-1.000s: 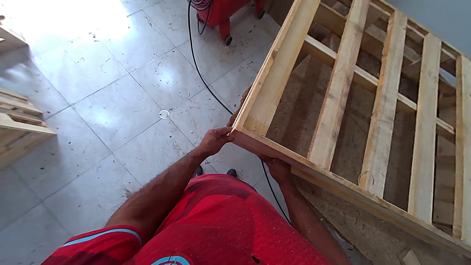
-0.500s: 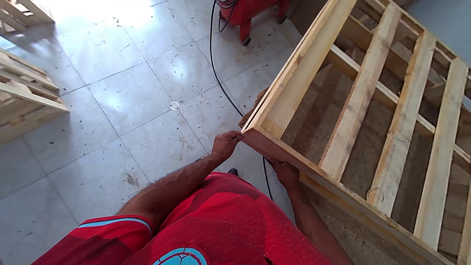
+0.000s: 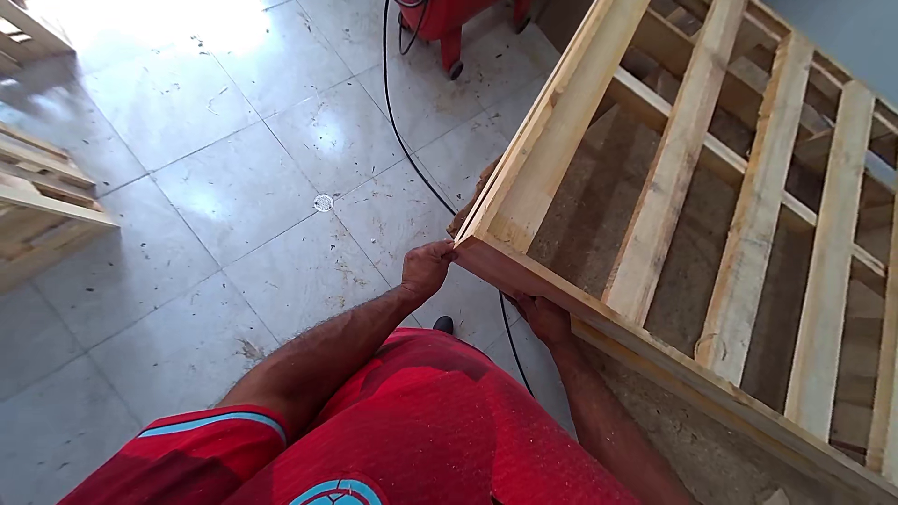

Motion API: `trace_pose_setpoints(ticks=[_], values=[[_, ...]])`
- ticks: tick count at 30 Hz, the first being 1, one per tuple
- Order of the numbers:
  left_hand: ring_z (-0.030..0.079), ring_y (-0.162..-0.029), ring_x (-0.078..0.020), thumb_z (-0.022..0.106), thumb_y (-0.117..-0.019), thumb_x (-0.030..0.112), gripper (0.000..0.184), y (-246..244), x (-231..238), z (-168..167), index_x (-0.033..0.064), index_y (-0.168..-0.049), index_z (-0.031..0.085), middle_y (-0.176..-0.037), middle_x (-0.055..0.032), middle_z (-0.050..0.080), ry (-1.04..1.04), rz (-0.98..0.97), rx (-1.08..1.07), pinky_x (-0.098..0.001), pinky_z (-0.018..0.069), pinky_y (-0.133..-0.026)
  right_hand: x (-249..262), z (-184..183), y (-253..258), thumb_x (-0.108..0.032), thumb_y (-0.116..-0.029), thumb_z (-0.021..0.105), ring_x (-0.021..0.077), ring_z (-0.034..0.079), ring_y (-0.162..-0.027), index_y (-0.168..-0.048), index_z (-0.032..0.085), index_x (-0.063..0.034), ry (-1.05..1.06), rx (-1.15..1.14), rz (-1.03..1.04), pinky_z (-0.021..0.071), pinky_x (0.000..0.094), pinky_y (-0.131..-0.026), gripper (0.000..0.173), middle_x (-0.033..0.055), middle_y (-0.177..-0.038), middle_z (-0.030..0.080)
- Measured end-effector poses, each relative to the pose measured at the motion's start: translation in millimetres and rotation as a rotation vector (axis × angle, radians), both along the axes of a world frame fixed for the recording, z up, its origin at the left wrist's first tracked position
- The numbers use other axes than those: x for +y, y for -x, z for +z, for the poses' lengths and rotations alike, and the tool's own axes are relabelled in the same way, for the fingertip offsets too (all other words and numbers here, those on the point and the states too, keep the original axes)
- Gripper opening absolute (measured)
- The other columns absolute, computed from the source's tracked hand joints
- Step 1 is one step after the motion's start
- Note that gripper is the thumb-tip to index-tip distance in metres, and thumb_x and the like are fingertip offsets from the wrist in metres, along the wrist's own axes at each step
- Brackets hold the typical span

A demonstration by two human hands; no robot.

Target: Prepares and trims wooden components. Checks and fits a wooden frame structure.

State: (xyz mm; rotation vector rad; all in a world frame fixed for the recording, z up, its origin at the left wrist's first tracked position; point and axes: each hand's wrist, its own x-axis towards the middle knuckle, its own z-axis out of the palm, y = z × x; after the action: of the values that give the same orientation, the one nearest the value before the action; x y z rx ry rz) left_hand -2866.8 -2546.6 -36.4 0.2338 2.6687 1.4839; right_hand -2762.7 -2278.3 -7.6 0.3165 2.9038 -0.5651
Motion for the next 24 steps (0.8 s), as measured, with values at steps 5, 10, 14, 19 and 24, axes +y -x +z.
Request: trace_pose_setpoints(ticks=[5,10,14,19,24], values=[[0.073,-0.107,-0.0171,0.067,-0.0994,0.019,0.017,-0.2,-0.6,1.3,0.014,-0.11,0.079,-0.115,-0.0028,0.077,0.029,-0.011,0.005,-0.0461,0.0569,-0.099,-4.0,3.1,1.4,-0.046,-0.0992,0.066,0.0289,0.068,-0.114,-0.117,0.073,-0.0115,0.051,0.027,-0.059,0.0497,0.0596,-0.103,0.04,0.0116,-0.114,0.074],[0.072,-0.112,-0.018,0.064,-0.1019,0.024,0.025,-3.0,0.3,11.7,0.0132,-0.121,0.075,-0.12,-0.0039,0.075,0.057,-0.046,-0.104,-0.0459,0.0551,-0.102,-4.1,-2.2,1.5,-0.05,-0.0974,0.067,0.0296,0.067,-0.117,-0.118,0.072,-0.0109,0.017,0.055,-0.068,0.0494,0.0594,-0.104,0.045,0.0131,-0.115,0.074],[0.069,-0.117,-0.0147,0.065,-0.1012,0.03,0.031,0.9,-4.5,15.3,0.0153,-0.128,0.072,-0.128,-0.001,0.072,0.034,-0.111,-0.215,-0.0448,0.0527,-0.106,-2.3,-1.5,1.4,-0.048,-0.0989,0.066,0.0319,0.068,-0.115,-0.119,0.072,-0.0099,-0.003,0.028,-0.058,0.0495,0.0611,-0.102,0.044,0.0147,-0.114,0.073],[0.067,-0.117,-0.0227,0.062,-0.1023,0.042,0.051,-1.6,-11.6,29.3,0.0111,-0.143,0.059,-0.13,-0.0085,0.07,-0.075,-0.225,-0.347,-0.0528,0.0506,-0.105,-6.9,-3.6,0.0,-0.051,-0.0976,0.066,0.0331,0.068,-0.114,-0.117,0.072,-0.0087,-0.004,0.059,-0.095,0.05,0.0608,-0.101,0.047,0.0158,-0.113,0.073],[0.066,-0.121,-0.024,0.051,-0.1077,0.036,0.047,-5.9,-4.7,49.2,0.0134,-0.148,0.054,-0.13,-0.0103,0.07,-0.111,-0.227,-0.296,-0.0551,0.0502,-0.107,-18.3,-17.4,-12.5,-0.051,-0.0993,0.063,0.0391,0.069,-0.111,-0.11,0.073,-0.0014,-0.059,0.285,-0.129,0.0519,0.0621,-0.097,0.052,0.0214,-0.11,0.073]])
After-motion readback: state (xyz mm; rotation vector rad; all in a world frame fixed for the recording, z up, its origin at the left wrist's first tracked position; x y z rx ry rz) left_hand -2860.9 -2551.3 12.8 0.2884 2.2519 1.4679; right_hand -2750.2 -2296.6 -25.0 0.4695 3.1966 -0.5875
